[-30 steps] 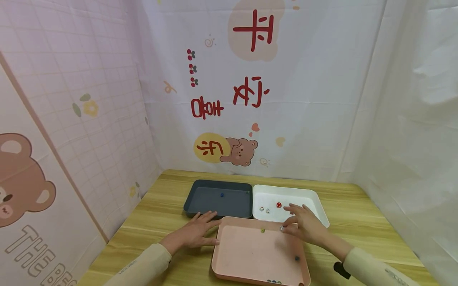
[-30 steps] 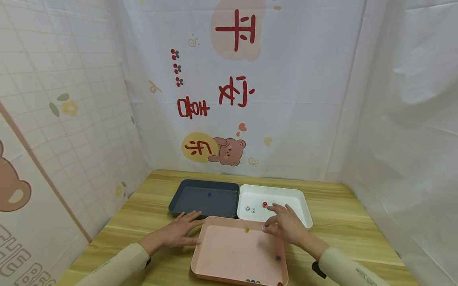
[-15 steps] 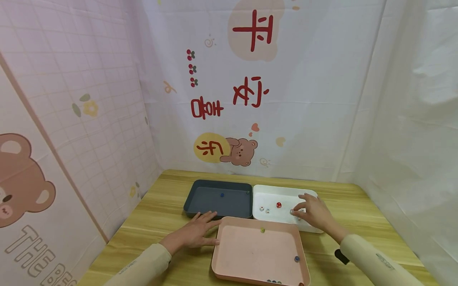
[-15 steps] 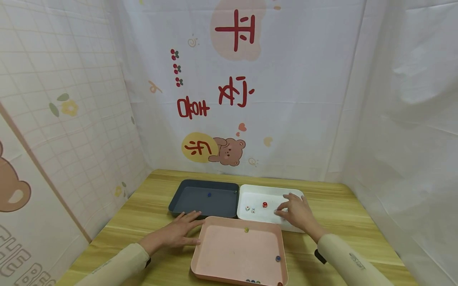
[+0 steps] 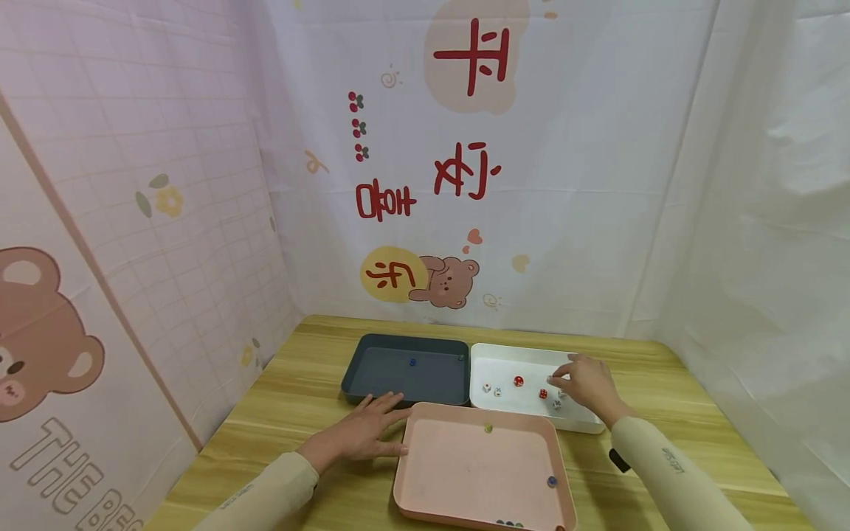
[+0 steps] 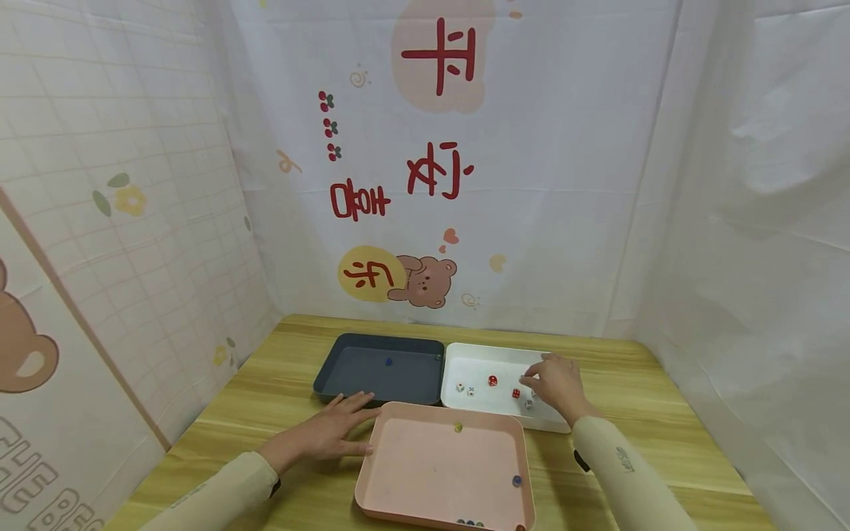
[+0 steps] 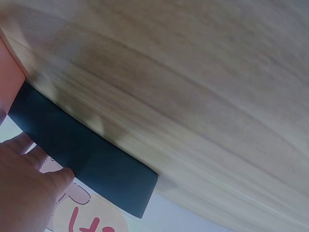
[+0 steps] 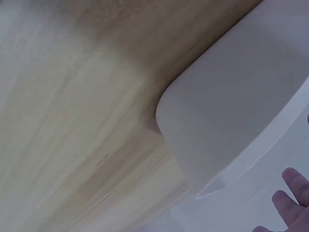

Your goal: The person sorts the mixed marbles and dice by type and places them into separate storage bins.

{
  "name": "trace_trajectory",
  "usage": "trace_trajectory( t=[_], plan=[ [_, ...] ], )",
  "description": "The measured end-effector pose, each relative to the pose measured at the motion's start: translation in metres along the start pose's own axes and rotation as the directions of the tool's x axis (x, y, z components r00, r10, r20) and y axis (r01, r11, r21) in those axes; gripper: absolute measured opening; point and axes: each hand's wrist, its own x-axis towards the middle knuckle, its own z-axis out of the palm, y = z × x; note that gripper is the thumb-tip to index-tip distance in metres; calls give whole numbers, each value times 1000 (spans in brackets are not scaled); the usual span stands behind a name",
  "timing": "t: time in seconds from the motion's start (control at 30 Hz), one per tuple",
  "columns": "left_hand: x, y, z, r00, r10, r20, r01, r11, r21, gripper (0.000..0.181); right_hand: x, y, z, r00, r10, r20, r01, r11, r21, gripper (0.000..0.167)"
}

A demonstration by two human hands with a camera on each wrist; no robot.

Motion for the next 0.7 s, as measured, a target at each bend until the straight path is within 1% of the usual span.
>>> trace_trajectory(
  t=[0.3,0.53,0.7],
  plan=[
    [1,1,1,1000,1,5,-1,1000,-1,79,5,5,6,997,71,13,-70,996,-50,19],
    [2,1,2,1000,1,0,-1,1000,3,80,7,3,8,996,91,8,-90,994,-66,23],
    [1,0,2,1000,-1,-2,1,1000,-3,79,9,2,7,996,87,0,-87,994,-61,22]
  ],
)
